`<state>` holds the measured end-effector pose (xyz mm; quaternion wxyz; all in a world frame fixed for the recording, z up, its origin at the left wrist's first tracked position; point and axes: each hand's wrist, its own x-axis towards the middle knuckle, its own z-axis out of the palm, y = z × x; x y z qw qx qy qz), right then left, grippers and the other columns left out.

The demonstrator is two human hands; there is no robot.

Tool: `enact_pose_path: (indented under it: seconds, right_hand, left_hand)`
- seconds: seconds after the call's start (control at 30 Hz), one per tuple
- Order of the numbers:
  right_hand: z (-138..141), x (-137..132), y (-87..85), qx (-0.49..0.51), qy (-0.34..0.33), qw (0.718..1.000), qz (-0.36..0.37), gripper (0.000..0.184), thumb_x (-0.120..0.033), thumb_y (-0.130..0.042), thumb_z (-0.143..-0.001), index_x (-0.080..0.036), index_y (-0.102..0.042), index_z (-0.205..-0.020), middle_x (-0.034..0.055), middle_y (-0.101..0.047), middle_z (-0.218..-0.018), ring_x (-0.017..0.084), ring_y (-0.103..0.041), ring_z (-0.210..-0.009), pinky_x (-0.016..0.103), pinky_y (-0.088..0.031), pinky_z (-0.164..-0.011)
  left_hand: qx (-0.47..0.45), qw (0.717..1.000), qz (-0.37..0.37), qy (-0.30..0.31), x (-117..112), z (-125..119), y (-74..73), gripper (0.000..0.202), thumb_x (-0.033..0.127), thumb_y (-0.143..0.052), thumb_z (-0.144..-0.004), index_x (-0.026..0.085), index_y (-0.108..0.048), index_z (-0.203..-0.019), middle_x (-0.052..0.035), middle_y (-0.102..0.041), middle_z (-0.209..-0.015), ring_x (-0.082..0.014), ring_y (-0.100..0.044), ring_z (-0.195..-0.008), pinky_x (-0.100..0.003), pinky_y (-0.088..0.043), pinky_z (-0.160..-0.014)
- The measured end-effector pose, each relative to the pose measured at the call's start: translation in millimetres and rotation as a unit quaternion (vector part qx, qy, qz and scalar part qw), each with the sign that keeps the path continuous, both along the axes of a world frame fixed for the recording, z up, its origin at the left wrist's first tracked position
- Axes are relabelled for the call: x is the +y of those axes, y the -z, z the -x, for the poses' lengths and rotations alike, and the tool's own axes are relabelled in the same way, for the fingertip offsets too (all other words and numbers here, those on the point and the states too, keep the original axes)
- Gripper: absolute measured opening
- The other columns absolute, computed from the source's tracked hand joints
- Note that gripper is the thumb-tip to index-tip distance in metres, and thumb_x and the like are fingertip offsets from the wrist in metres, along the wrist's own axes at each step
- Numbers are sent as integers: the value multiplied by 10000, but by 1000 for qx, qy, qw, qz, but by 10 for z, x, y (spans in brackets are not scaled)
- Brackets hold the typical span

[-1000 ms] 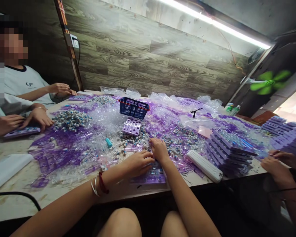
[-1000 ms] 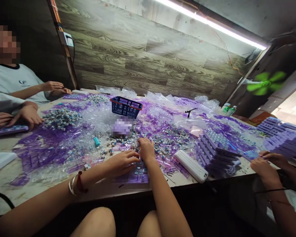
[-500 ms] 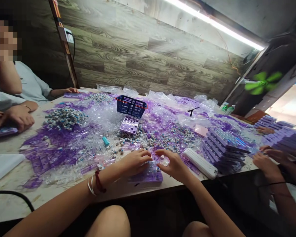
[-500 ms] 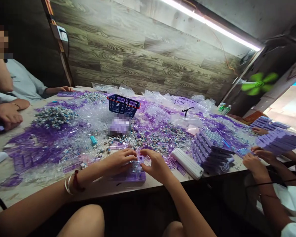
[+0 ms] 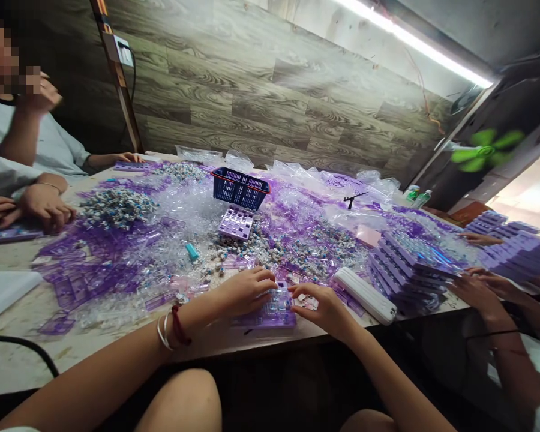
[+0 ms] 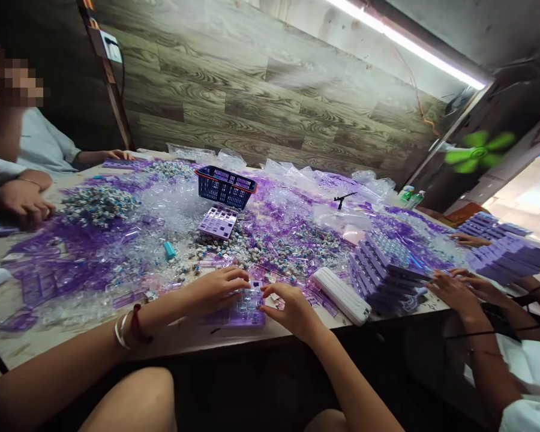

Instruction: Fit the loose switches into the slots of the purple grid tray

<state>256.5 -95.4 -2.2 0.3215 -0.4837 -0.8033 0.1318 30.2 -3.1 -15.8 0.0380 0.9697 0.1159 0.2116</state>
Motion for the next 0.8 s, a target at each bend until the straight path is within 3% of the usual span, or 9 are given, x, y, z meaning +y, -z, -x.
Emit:
enact_pose_path:
  seconds: [0.2, 0.33, 0.57, 0.8]
  right_hand:
    - [5, 11, 0, 0, -24, 1000, -5, 82, -171, -697, -762, -207, -666, -828, 67, -731, -986, 229, -684, -952, 340, -536, -838]
    - [-8, 15, 10, 6, -43, 999, -6, 82, -153, -677, -778, -211, -696, -832, 68, -729, -998, 216, -688, -939, 330, -545, -835]
    - [18, 9, -7, -1, -61, 998, -24, 127, -189, -608, -846, -219, -730, -828, 74, -723, -947, 181, -692, -869, 293, -558, -792]
    - [88, 13, -101, 0, -64, 998, 5, 128, -155, -612, -832, -198, -717, -773, 60, -724, -849, 168, -693, -793, 269, -548, -744]
  left_hand:
    - [14, 1000, -23, 3, 6, 2, 7, 390, 170, -443, -920, 260, -473, -1298, -68, -562, -1128, -197, -539, -1012, -348, -472, -890]
    - [17, 999, -50, 8, 9, 0, 19, 423, 166, -420, -936, 342, -465, -1318, -58, -532, -1164, -188, -530, -1000, -339, -468, -887]
    - [29, 999, -12, 32, -22, 54, -94, 332, 290, -436, -944, 302, -555, -1254, -83, -525, -1177, -210, -521, -1041, -359, -435, -947]
    - [49, 998, 34, 36, -81, 86, -194, 376, 405, -442, -925, 285, -553, -1264, -99, -497, -1236, -251, -484, -1106, -413, -381, -1006]
